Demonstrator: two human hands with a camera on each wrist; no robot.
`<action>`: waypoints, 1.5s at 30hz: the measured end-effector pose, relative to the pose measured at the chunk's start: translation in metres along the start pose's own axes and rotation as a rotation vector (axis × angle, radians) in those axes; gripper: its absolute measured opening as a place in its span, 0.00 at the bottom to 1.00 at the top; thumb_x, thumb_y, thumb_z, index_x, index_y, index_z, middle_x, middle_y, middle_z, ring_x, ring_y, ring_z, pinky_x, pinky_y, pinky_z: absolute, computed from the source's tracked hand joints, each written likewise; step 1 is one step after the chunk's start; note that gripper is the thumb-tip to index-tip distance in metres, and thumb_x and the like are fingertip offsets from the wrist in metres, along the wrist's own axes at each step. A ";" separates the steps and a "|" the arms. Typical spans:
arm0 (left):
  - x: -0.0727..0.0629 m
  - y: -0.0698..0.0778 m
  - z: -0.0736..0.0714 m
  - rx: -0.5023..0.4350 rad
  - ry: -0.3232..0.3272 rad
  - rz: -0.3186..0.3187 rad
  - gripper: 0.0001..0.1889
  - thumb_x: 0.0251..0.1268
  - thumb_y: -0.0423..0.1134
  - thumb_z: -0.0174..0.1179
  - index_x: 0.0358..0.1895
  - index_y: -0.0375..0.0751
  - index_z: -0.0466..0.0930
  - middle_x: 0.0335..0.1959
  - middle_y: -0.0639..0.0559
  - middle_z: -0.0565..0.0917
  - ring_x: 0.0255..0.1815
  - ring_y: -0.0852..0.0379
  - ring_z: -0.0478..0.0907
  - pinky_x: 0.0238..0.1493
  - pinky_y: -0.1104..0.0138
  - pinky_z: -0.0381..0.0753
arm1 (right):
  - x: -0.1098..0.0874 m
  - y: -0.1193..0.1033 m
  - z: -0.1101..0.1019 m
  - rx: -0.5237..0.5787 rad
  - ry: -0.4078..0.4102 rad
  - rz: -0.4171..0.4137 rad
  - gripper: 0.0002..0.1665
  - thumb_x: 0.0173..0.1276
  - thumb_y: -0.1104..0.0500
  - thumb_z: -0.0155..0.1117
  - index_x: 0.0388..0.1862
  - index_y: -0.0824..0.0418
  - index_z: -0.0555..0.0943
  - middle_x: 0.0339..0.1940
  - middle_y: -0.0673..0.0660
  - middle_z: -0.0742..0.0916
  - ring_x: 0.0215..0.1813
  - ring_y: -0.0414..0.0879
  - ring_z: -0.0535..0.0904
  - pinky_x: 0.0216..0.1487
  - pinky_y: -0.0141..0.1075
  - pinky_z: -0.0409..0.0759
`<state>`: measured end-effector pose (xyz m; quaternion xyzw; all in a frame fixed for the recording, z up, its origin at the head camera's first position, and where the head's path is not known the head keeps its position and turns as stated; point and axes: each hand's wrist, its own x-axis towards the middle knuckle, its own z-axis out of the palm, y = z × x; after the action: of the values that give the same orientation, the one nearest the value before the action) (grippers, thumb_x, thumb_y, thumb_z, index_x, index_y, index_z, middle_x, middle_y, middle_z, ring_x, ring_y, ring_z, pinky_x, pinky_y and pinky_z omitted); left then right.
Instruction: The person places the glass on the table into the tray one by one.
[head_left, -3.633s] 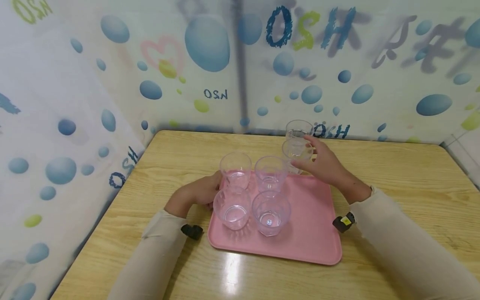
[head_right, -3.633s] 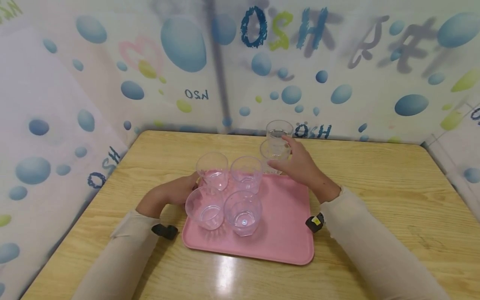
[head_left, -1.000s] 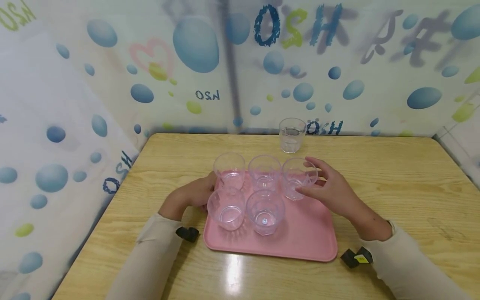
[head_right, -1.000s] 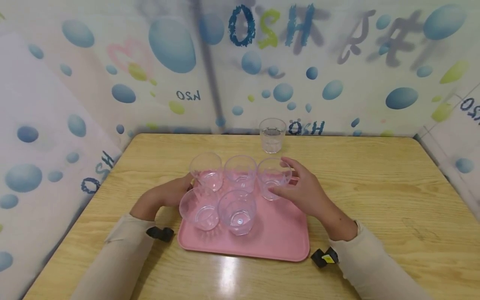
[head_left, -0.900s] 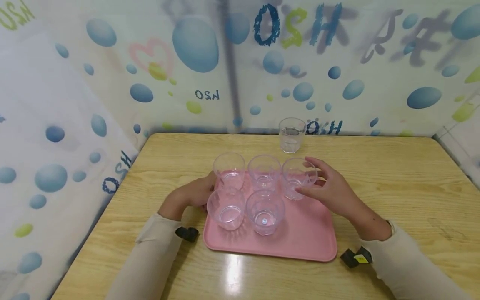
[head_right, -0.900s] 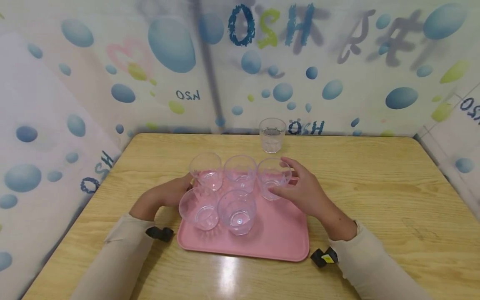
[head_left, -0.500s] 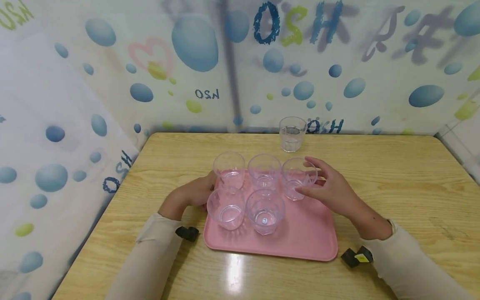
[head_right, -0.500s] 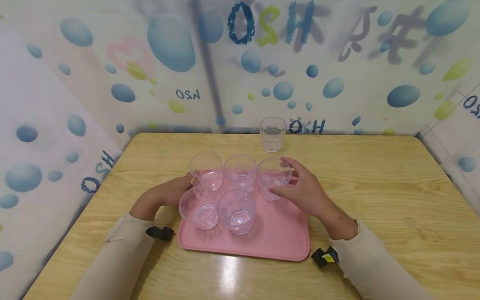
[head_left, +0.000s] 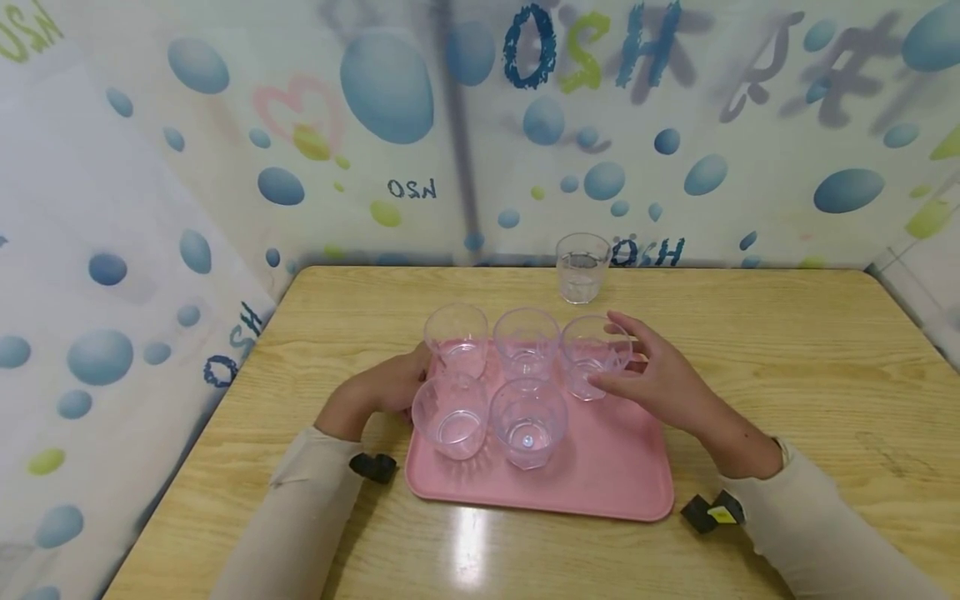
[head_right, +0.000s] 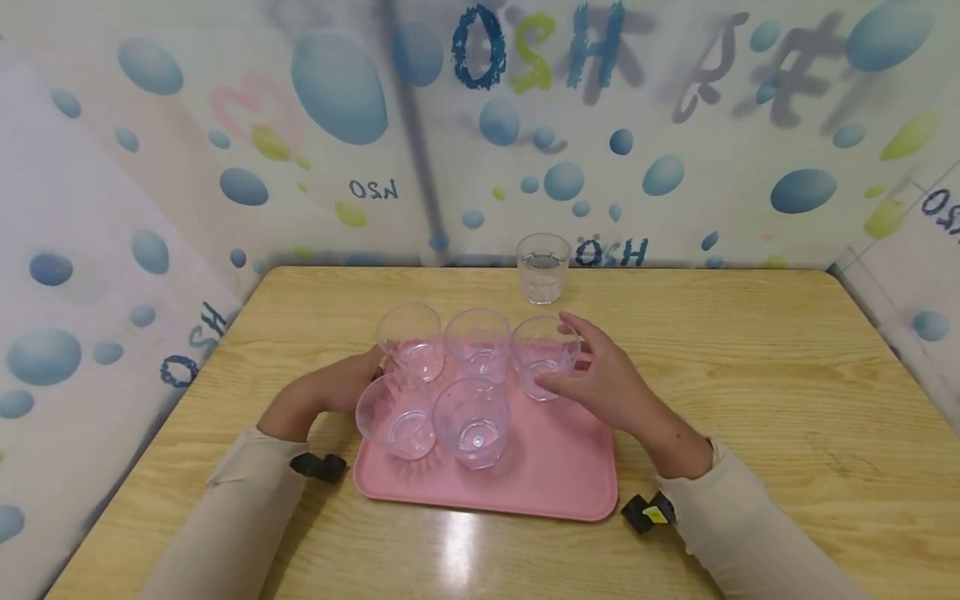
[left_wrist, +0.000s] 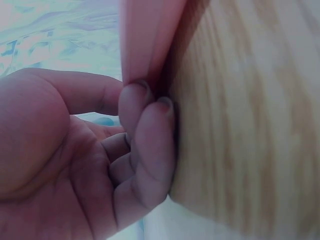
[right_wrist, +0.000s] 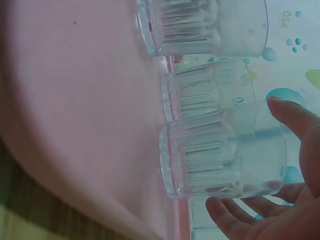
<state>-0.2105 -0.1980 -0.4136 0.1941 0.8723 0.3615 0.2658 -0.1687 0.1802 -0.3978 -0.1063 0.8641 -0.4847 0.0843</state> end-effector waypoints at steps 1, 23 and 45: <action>0.000 0.000 0.000 0.001 -0.001 0.002 0.31 0.67 0.36 0.59 0.69 0.42 0.54 0.29 0.44 0.79 0.14 0.54 0.75 0.16 0.63 0.79 | 0.000 0.000 0.000 0.001 -0.001 -0.001 0.58 0.61 0.46 0.75 0.82 0.53 0.52 0.77 0.62 0.67 0.70 0.63 0.71 0.65 0.57 0.75; -0.003 0.004 -0.001 0.008 0.004 -0.018 0.33 0.70 0.37 0.58 0.72 0.42 0.52 0.28 0.44 0.79 0.15 0.53 0.76 0.18 0.62 0.79 | -0.001 -0.006 -0.010 0.037 0.051 -0.021 0.45 0.72 0.52 0.65 0.81 0.54 0.54 0.75 0.66 0.67 0.72 0.67 0.68 0.66 0.60 0.73; -0.002 0.001 0.001 -0.014 0.003 -0.033 0.24 0.69 0.38 0.56 0.62 0.36 0.59 0.15 0.50 0.75 0.13 0.55 0.72 0.16 0.66 0.73 | 0.031 -0.023 -0.039 -0.104 0.129 -0.056 0.42 0.74 0.47 0.62 0.79 0.60 0.58 0.73 0.67 0.69 0.73 0.65 0.67 0.69 0.61 0.69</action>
<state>-0.2079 -0.1976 -0.4125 0.1772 0.8733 0.3631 0.2720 -0.2059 0.1922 -0.3595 -0.1031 0.8884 -0.4472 0.0094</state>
